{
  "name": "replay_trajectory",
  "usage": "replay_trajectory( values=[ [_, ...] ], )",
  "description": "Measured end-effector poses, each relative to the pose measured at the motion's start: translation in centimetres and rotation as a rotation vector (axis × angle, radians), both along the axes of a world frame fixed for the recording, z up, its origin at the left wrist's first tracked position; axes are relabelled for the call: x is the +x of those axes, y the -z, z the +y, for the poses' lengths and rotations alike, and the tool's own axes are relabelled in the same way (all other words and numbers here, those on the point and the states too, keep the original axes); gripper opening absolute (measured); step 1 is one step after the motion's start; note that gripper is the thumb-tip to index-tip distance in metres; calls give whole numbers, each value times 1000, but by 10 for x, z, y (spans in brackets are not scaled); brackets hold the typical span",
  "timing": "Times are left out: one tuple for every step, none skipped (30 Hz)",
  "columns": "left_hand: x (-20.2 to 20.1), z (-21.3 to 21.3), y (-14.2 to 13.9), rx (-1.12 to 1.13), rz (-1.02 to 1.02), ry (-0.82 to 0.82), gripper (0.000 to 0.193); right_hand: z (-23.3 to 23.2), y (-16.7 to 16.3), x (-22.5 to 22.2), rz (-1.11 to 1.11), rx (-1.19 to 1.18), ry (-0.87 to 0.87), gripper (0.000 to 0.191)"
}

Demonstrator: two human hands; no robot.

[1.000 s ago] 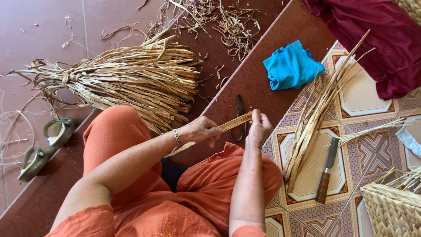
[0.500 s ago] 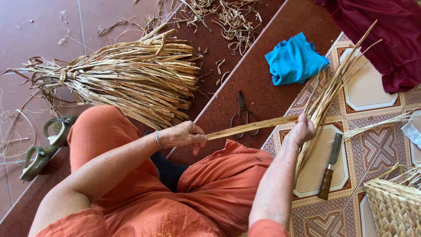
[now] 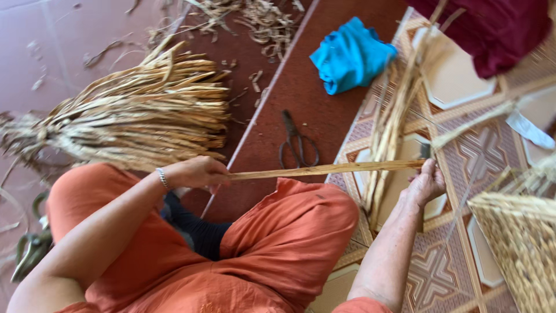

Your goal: The person sits on a tiled floor and repeatedly trims dried plant fibers using shears. They pick individual fibers from a bundle, cut them to length, and place the trimmed pieces into a woven basket. A knife and a blue cloth are visible nearby but not used.

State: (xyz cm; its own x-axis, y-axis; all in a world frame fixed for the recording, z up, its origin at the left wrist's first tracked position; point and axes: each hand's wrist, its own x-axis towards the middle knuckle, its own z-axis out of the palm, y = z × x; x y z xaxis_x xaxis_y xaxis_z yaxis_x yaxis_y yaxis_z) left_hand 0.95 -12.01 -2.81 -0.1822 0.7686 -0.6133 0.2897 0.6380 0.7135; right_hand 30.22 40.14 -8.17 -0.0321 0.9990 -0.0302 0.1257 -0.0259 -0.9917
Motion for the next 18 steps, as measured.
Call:
replay_trajectory(
  values=[
    [-3, 10, -3, 3, 147, 74, 25, 0, -5, 17, 41, -45, -7, 24],
    [-4, 25, -7, -135, 271, 167, 23, 1, -10, 33, 81, -88, -16, 26],
    [-9, 40, -15, -269, 400, 254, 24, 0, -14, 48, 124, -129, -30, 29],
    [-14, 57, -25, -400, 533, 334, 27, -1, -18, 62, 156, -161, -39, 24],
    [-20, 74, -38, -330, 680, 365, 29, -4, -22, 78, 187, -193, -50, 19],
    [-27, 94, -53, -256, 823, 391, 33, -8, -26, 93, 217, -227, -64, 14],
    [-33, 118, -69, -127, 966, 306, 33, -13, -28, 108, 278, -269, -38, 10],
    [-36, 143, -87, -3, 1094, 238, 22, -20, -29, 122, 342, -311, -14, 7],
    [-37, 159, -105, 326, 1265, 94, 16, -26, -28, 133, 408, -354, 12, 7],
    [-39, 183, -123, 559, 1497, 0, 27, -33, -25, 140, 443, -372, 50, 7],
    [-33, 199, -137, 725, 1527, -56, 34, -43, -20, 145, 476, -391, 91, 7],
    [-28, 216, -150, 891, 1556, -106, 41, -54, -15, 149, 510, -409, 135, 8],
    [-17, 225, -158, 974, 1400, -107, 44, -65, -10, 152, 521, -428, 138, 8],
    [-5, 229, -162, 1012, 1316, -86, 42, -77, -5, 153, 532, -447, 140, 7],
    [6, 232, -163, 1046, 1230, -66, 40, -90, 0, 154, 455, -468, 140, 6],
    [19, 233, -159, 1043, 1220, -23, 32, -104, 4, 155, 379, -491, 139, 5],
    [30, 232, -152, 1037, 1213, 18, 25, -114, 9, 154, 310, -483, 141, 5],
    [37, 224, -143, 999, 1173, 47, 24, -122, 13, 152, 243, -475, 142, 5]
  ],
)
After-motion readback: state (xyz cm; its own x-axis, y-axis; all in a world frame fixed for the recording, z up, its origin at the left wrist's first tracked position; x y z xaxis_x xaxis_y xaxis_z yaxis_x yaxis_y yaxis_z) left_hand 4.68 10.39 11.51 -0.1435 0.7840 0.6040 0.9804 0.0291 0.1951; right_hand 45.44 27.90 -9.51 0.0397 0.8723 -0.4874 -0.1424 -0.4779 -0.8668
